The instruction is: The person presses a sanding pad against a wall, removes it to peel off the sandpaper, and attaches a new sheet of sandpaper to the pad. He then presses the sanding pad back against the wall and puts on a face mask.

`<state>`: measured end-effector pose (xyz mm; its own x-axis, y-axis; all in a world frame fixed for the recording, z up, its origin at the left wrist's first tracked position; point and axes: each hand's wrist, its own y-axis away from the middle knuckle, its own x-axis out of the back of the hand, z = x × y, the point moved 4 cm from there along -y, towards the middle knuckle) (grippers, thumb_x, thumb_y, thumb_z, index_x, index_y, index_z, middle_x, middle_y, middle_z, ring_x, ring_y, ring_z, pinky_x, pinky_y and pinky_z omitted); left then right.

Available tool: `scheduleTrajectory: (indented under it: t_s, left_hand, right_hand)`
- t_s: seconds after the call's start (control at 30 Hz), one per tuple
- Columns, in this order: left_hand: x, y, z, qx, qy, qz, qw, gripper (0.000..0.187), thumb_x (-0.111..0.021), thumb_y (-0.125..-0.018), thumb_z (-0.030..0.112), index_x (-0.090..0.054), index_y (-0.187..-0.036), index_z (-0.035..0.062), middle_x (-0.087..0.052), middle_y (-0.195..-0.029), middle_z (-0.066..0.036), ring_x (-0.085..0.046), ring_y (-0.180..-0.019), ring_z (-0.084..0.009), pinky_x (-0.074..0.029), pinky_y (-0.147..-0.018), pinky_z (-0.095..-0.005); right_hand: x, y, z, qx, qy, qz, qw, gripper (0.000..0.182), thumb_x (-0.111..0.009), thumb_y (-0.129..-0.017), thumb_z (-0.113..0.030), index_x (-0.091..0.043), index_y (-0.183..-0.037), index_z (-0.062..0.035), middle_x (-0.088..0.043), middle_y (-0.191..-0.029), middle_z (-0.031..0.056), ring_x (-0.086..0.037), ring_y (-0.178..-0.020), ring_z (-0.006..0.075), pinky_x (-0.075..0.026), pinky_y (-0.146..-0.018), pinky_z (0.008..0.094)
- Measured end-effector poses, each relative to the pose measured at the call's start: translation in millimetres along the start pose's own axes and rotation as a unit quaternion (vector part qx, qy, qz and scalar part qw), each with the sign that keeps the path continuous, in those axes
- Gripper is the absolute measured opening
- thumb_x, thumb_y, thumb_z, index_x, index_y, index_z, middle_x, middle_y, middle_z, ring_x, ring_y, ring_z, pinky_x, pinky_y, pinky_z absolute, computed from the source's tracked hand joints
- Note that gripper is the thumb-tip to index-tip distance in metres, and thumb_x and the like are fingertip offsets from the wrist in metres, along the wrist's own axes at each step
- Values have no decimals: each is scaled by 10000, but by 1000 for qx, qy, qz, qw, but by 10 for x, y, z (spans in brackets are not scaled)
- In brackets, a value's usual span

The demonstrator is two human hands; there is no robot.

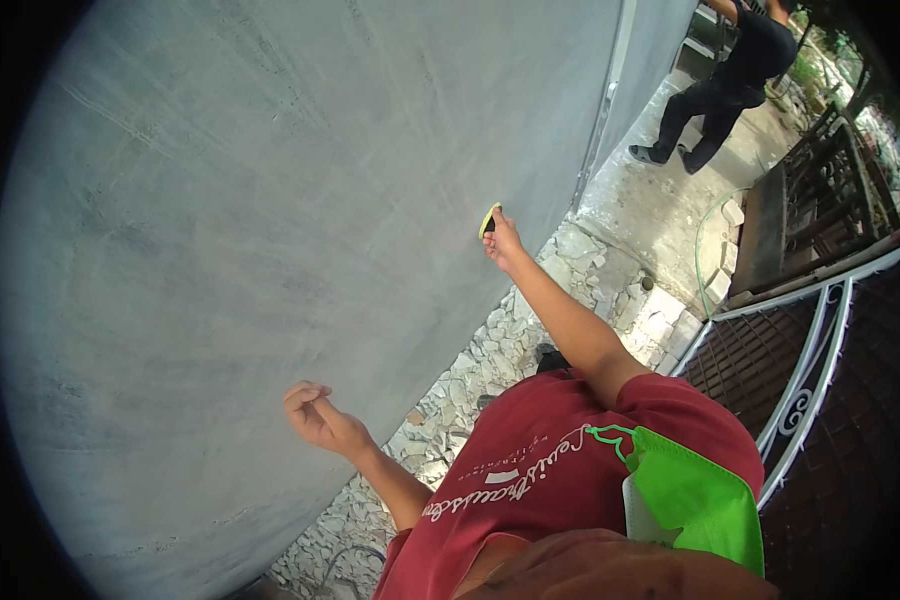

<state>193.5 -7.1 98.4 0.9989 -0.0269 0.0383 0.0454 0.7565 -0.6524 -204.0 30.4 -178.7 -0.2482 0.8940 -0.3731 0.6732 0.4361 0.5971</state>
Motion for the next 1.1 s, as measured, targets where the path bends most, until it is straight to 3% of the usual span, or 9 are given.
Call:
scheduleTrajectory:
  t_s: [0.07,0.3,0.37,0.5,0.57,0.63,0.8,0.97,1.1]
  left_hand:
    - [-285,86,53,1,56,-44,997,145,-441,-915,-88,-498,-925,44,-511,-933,-76,-467,-772,-138,-431,-684,-270]
    - [-951,488,206,60,26,-133,989,70,-539,-952,-18,-546,-1004,28,-571,-1026,-109,-531,-848,-143,-454,-729,-263]
    - [-1003,568,212,68,-7,-142,987,82,-553,-947,-11,-551,-1018,28,-579,-1037,-108,-535,-849,-141,-450,-744,-263]
    - [-1190,753,327,93,-48,-195,975,127,-603,-940,78,-571,-1051,26,-606,-1057,-102,-550,-846,-146,-439,-798,-285]
    - [-1360,840,402,101,-32,-247,963,154,-606,-945,138,-580,-1053,31,-613,-1055,-100,-553,-841,-154,-436,-810,-302]
    - [-1588,935,525,116,-4,-327,938,254,-591,-961,283,-624,-1010,36,-634,-1028,-100,-579,-869,-183,-426,-831,-323]
    - [-2043,1034,670,77,37,-434,897,210,-650,-917,255,-681,-986,59,-650,-1017,-81,-610,-946,-225,-407,-863,-333]
    - [-2397,994,836,43,37,-521,852,186,-670,-897,251,-711,-1004,105,-663,-1025,-36,-620,-993,-221,-399,-911,-355]
    - [-2683,1085,933,31,68,-566,821,185,-711,-869,244,-712,-1014,128,-666,-1040,-15,-623,-1010,-206,-391,-922,-364]
  right_hand:
    - [60,51,32,-40,-56,-54,996,399,-512,-1001,-510,-455,-1292,-243,-496,-790,-3,-453,-593,97,-351,-534,264]
    - [515,-176,-594,-110,-239,-106,959,346,-508,-1008,-501,-493,-1111,-171,-474,-728,-11,-455,-609,116,-354,-533,272]
    - [632,-74,-997,-22,-230,-127,965,362,-495,-1013,-496,-508,-1089,-143,-473,-723,-16,-454,-618,118,-349,-530,278]
    - [1197,-346,-1083,-1,-209,-143,967,345,-483,-1016,-480,-531,-1056,-140,-481,-733,-15,-443,-608,113,-348,-529,283]
    - [1580,-567,-841,9,-214,-168,962,258,-440,-1025,-369,-561,-1073,-147,-527,-747,-13,-440,-577,110,-355,-539,273]
    - [2192,-851,-367,-22,-211,-135,968,221,-428,-1009,-328,-568,-986,-158,-517,-713,-22,-429,-554,111,-341,-518,273]
    - [3952,-539,652,-83,-92,128,984,266,-511,-974,-493,-583,-939,-240,-530,-693,-65,-436,-506,84,-282,-439,243]
    - [4983,72,724,-158,35,212,964,391,-467,-983,-560,-579,-833,-217,-439,-535,-50,-375,-411,94,-226,-396,254]
    - [5141,103,480,-153,98,167,969,401,-433,-1000,-558,-573,-851,-214,-456,-579,-54,-383,-430,81,-225,-398,242]
